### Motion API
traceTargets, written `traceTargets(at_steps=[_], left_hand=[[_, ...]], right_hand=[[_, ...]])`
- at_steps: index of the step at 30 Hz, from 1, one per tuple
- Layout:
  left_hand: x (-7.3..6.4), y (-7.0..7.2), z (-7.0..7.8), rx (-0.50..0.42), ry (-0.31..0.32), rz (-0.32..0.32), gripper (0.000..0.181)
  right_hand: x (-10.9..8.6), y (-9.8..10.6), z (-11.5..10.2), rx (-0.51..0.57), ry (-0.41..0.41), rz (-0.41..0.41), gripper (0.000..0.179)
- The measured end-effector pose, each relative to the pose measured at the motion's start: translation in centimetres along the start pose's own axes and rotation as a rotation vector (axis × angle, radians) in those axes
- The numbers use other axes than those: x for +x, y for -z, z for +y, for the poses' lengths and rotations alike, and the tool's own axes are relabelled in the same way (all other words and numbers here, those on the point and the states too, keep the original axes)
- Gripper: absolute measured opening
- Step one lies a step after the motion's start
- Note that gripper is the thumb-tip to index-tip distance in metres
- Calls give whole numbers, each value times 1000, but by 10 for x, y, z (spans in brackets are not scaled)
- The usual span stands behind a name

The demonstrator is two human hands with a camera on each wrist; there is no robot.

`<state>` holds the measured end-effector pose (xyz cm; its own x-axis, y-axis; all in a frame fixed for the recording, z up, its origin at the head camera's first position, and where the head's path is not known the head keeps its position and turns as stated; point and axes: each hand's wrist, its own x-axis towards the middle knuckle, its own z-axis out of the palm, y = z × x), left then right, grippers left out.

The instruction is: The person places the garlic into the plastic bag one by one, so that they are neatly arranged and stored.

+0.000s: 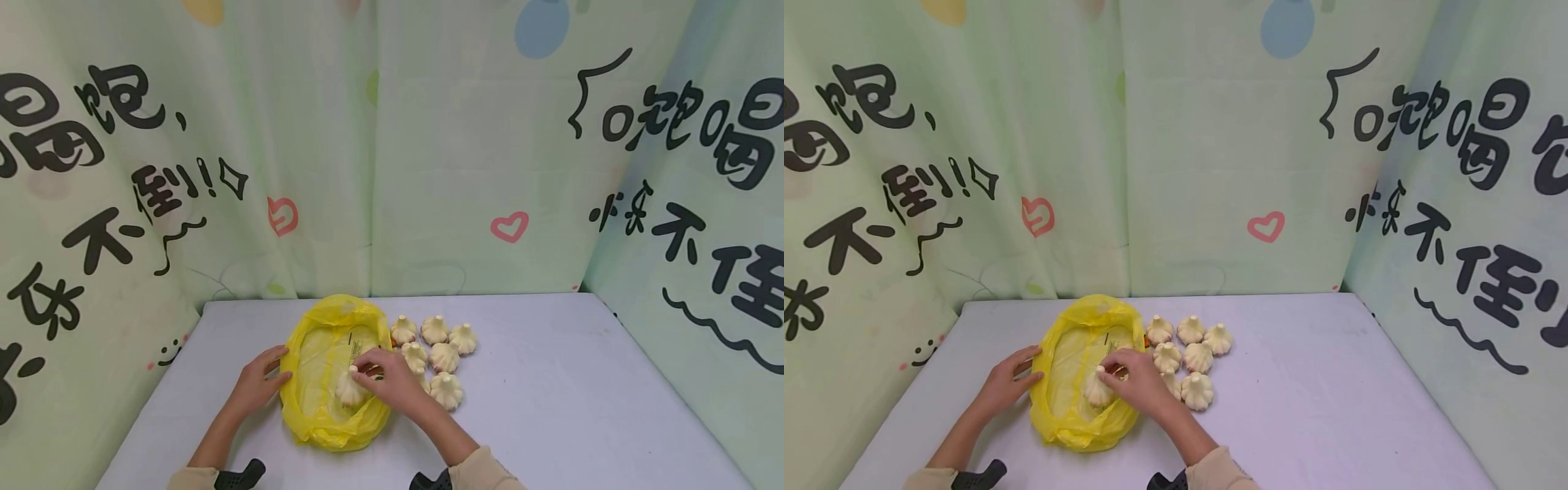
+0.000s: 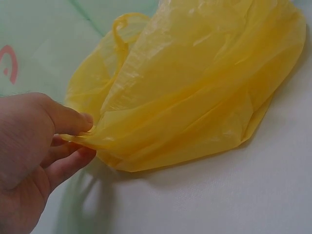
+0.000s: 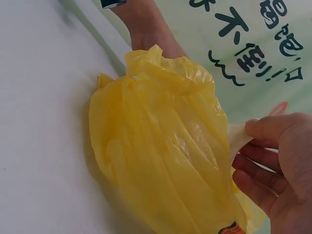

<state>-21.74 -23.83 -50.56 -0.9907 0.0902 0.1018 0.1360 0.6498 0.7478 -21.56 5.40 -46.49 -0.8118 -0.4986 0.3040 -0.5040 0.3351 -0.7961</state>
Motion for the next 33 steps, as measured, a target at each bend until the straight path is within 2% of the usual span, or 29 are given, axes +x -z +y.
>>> traceTargets(at_steps=[17, 25, 33], left_hand=[[1, 0, 0, 1, 34, -8, 53], [0, 0, 1, 4, 26, -8, 52], [0, 0, 1, 7, 29, -8, 52]], right_hand=[[-3, -9, 4, -64, 39, -8, 12], [-6, -13, 5, -95, 16, -32, 11], [-8, -16, 5, -70, 1, -64, 9]])
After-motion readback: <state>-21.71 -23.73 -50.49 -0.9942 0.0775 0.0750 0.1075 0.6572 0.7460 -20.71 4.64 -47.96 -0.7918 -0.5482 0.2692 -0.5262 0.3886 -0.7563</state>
